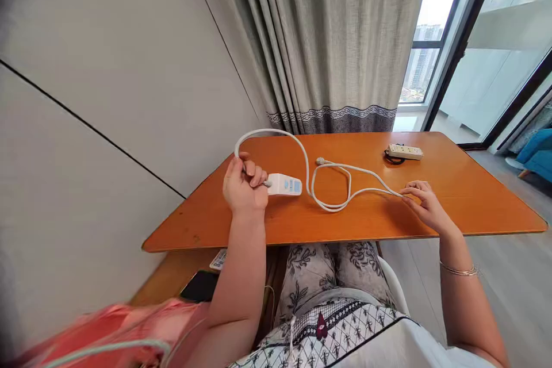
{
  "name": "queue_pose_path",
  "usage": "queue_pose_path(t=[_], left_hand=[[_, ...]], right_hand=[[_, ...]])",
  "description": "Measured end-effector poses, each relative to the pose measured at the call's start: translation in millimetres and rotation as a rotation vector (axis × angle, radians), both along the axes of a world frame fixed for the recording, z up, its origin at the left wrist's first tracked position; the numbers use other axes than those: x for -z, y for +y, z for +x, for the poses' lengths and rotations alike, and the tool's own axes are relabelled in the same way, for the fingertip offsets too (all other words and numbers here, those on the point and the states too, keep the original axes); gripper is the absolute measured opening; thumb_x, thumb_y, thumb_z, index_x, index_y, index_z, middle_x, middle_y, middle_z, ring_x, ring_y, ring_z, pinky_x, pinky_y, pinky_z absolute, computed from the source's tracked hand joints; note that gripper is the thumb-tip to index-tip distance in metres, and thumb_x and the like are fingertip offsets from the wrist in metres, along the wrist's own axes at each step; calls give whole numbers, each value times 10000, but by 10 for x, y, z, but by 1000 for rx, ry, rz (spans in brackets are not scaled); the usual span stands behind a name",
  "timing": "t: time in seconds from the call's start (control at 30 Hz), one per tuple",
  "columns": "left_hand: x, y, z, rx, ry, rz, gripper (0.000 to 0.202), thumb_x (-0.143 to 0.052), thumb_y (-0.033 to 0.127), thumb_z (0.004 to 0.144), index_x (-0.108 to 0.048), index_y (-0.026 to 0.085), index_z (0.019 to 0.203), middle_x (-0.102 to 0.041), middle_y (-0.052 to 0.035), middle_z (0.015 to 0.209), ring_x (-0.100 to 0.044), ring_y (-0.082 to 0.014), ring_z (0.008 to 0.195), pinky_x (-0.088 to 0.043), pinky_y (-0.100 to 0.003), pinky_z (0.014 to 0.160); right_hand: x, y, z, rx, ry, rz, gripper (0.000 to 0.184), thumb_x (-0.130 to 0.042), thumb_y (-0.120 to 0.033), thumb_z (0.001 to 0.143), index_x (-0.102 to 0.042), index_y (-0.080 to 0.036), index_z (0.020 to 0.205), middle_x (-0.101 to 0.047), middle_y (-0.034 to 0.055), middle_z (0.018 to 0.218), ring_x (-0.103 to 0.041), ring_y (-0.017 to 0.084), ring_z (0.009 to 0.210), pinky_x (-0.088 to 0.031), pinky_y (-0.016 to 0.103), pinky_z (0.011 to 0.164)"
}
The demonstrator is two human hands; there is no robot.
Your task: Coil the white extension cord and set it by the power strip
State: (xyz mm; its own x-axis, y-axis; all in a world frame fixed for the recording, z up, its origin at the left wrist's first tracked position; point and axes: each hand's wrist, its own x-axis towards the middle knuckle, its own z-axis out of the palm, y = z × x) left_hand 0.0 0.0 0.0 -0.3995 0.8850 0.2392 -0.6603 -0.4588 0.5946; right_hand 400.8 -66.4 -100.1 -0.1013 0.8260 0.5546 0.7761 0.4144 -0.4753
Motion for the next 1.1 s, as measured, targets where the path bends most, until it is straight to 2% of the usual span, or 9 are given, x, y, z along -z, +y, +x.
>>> queue_pose_path(t=[0.07,0.17,0.3,0.4,0.53,0.67,0.73,0.9,1.1], left_hand=[[14,9,-40,-41,-4,12,268,-468,159,970,-626,123,757,-419,59,478,-285,-39,333,-233,-179,383],[29,19,-73,-88,-4,25,219,-538,192,950,-623,128,758,-418,65,483,-287,-34,338,-228,-176,386],[24,9,-52,-117,-3,34,220,-547,211,952,-616,134,757,-408,68,478,-286,-33,344,-223,-174,393],[9,-12,-26,-126,-7,42,220,-546,218,956,-612,138,762,-406,69,481,-282,-32,348,-225,-175,398],[8,-33,-25,-137,-10,51,213,-554,225,953,-607,144,764,-405,70,481,-281,-35,351,-232,-179,401],[39,-33,-36,-135,-5,58,198,-569,222,942,-607,143,764,-410,68,481,-286,-36,356,-228,-179,403],[60,-31,-30,-118,0,62,198,-555,205,942,-611,137,765,-415,64,481,-292,-38,358,-225,-179,404],[119,-33,14,-92,13,74,186,-574,222,932,-613,135,772,-408,67,478,-283,-38,355,-217,-180,401],[179,-39,45,-81,30,75,178,-620,262,911,-605,143,779,-410,69,488,-295,-41,360,-226,-187,408]], right_hand=[[-30,10,58,36,107,-119,326,-557,-537,893,-704,-247,925,-642,74,821,-585,240,816,-486,406,778],[-90,28,122,65,339,-246,370,-513,-571,899,-651,-228,915,-627,41,692,-575,203,669,-481,356,651],[-210,60,120,82,534,-236,400,-510,-623,880,-587,-231,871,-704,70,807,-642,214,773,-493,321,630],[-303,117,56,45,492,-162,344,-621,-579,836,-571,-245,905,-728,76,985,-610,189,793,-487,300,631],[-382,300,-34,-29,459,-19,286,-690,-455,809,-540,-252,945,-713,79,1155,-534,143,687,-462,285,588],[-477,547,-105,-16,464,203,285,-678,-319,808,-453,-266,975,-735,45,1086,-469,106,541,-374,254,483],[-557,631,-158,19,463,312,318,-662,-262,815,-431,-273,1033,-744,23,1013,-500,108,526,-388,252,487],[-778,681,-392,65,454,557,177,-611,-266,889,-483,-262,1012,-731,25,948,-663,155,688,-512,288,581],[-1016,662,-669,-214,599,663,145,-635,-320,903,-502,-269,927,-671,34,1045,-713,201,971,-593,406,876]])
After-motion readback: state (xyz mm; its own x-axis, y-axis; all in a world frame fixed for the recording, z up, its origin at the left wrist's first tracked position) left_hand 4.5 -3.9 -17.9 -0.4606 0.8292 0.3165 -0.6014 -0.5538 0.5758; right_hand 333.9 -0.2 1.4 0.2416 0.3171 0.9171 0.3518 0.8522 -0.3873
